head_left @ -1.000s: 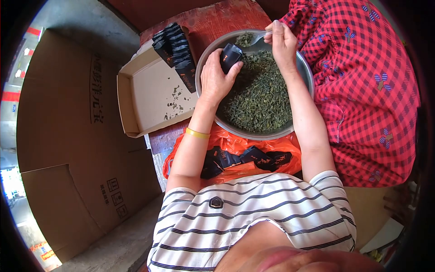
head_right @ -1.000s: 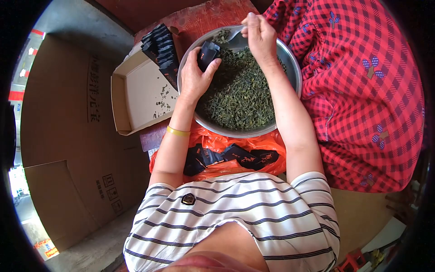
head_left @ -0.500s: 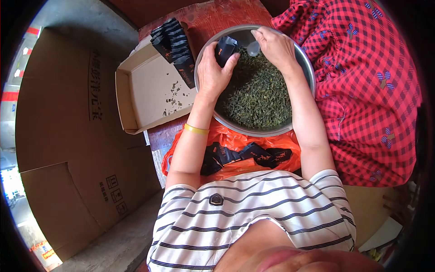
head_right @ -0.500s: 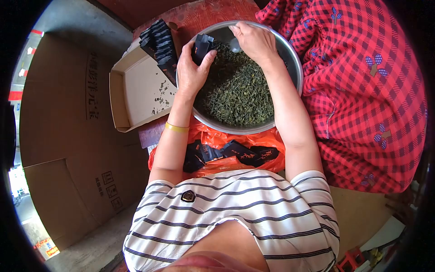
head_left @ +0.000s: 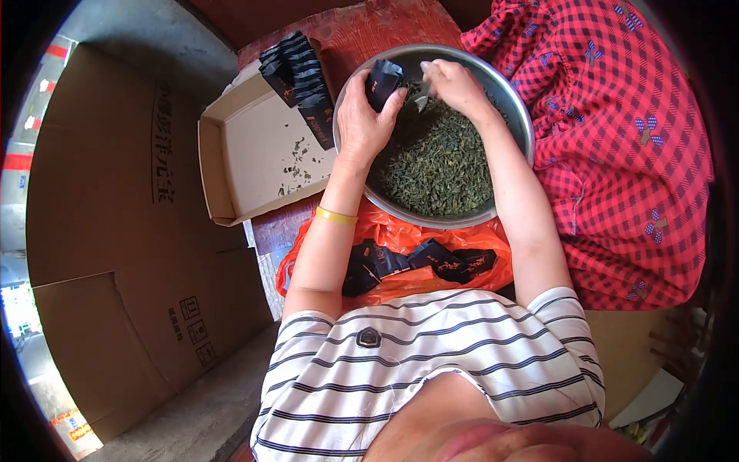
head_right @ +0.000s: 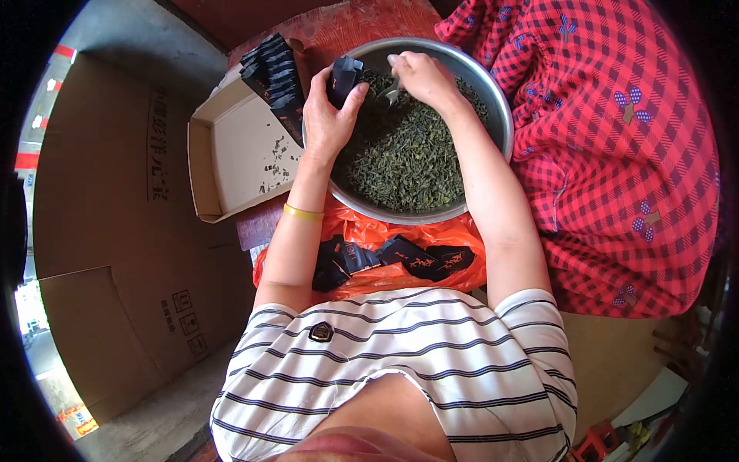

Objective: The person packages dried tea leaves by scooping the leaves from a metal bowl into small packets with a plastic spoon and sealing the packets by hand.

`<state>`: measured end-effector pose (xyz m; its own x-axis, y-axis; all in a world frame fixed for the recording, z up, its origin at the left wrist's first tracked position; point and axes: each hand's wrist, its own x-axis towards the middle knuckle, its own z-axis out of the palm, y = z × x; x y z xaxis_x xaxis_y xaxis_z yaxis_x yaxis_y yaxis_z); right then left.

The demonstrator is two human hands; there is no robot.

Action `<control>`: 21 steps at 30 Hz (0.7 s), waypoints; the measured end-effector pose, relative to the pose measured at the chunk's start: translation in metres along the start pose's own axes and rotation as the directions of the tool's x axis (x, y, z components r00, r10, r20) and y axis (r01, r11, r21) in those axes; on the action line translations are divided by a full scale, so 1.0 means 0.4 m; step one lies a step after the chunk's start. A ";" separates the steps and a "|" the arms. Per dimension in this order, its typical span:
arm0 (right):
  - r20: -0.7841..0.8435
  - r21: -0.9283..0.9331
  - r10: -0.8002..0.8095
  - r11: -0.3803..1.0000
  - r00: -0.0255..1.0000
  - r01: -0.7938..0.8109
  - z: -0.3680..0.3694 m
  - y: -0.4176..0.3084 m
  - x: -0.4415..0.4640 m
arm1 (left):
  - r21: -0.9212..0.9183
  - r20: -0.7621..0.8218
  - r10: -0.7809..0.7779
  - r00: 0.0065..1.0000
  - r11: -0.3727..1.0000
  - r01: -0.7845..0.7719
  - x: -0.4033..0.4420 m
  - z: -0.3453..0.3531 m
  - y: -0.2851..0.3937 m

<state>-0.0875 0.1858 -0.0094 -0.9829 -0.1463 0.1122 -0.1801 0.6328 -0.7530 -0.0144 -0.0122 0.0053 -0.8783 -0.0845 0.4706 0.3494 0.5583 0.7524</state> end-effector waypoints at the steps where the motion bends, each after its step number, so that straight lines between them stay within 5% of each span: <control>1: -0.038 0.059 -0.012 0.998 0.999 0.014 -0.013 -0.004 -0.001 | 0.000 -0.002 0.002 1.000 1.000 -0.002 0.000 -0.002 0.004; 8: -0.428 0.286 -0.048 0.940 0.902 0.186 -0.060 -0.050 -0.010 | 0.066 0.049 -0.001 0.999 0.998 -0.002 -0.006 -0.003 0.005; 10: -0.573 0.312 -0.151 0.869 0.806 0.384 -0.062 -0.077 -0.026 | 0.080 0.054 0.030 0.998 0.996 -0.034 -0.004 0.001 -0.001; 15: -0.546 -0.044 -0.470 0.843 0.693 0.537 -0.047 -0.120 -0.061 | 0.080 0.077 0.041 0.996 0.996 -0.048 -0.004 0.001 -0.002; 17: -0.506 -0.250 -0.675 0.711 0.537 0.657 -0.047 -0.125 -0.060 | 0.085 0.086 0.020 0.996 0.996 -0.027 -0.004 -0.001 0.002; 21: -0.595 -0.279 -0.611 0.767 0.522 0.578 -0.060 -0.102 -0.046 | 0.091 0.060 0.024 0.998 0.995 -0.030 -0.005 0.001 0.001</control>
<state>-0.0630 0.1808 0.0349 -0.4269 -0.0102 0.9043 -0.7173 0.6127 -0.3317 -0.0127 -0.0115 0.0045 -0.8876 -0.0209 0.4602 0.3444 0.6333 0.6930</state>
